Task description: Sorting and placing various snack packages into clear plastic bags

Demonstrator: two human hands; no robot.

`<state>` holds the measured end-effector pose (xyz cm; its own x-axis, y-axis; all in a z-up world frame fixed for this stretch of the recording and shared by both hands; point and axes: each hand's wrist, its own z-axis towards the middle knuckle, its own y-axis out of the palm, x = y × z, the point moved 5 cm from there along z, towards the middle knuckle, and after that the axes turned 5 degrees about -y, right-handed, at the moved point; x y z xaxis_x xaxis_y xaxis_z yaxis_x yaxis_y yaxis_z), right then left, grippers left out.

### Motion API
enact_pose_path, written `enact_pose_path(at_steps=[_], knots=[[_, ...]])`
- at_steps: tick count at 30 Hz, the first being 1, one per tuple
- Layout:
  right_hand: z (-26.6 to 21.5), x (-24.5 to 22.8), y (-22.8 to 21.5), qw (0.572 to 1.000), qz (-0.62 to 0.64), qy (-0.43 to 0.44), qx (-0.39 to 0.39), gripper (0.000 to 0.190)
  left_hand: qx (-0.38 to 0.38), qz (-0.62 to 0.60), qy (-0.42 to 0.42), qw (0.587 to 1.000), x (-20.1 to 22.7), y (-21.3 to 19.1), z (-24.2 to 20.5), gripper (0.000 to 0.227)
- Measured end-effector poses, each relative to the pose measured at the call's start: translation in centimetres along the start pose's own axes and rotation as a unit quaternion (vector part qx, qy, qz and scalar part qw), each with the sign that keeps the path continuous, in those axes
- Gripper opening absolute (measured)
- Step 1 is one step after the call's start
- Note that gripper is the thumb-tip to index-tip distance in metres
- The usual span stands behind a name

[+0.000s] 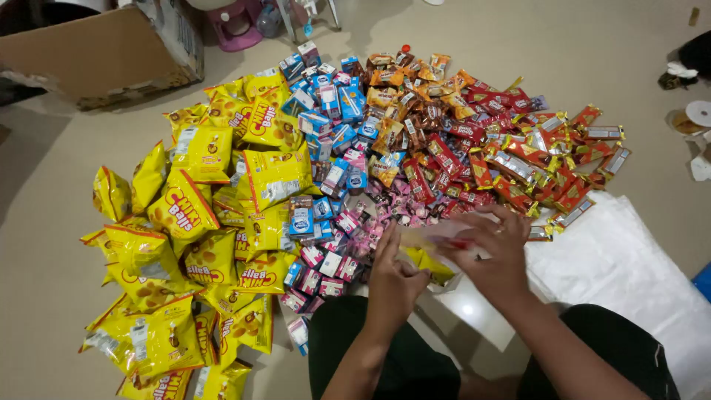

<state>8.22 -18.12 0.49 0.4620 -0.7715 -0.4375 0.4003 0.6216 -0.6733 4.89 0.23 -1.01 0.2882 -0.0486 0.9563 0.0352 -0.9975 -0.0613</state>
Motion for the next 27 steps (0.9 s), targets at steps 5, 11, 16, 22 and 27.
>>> enact_pose_path(at_steps=[5,11,16,22,27], knots=[[-1.6,0.2,1.1,0.981,-0.157,-0.061,-0.093,0.020,0.032,0.087,0.087,0.992,-1.9,-0.8,-1.0,0.088],[-6.2,2.5,3.1,0.944,-0.125,-0.006,-0.307,0.030,0.058,0.033,0.082,0.994,-5.2,0.4,-4.1,0.090],[-7.9,-0.6,1.8,0.939,-0.094,-0.117,-0.308,0.028,0.134,0.049,0.100,0.985,-7.5,-0.6,-5.3,0.081],[-9.2,-1.5,3.1,0.919,-0.162,-0.091,-0.348,0.041,0.122,0.039,0.029,0.991,-7.1,-1.1,-6.5,0.086],[-10.3,-1.3,4.2,0.900,-0.138,-0.052,-0.410,0.036,0.141,0.044,0.062,0.987,-7.9,-1.7,-7.5,0.083]])
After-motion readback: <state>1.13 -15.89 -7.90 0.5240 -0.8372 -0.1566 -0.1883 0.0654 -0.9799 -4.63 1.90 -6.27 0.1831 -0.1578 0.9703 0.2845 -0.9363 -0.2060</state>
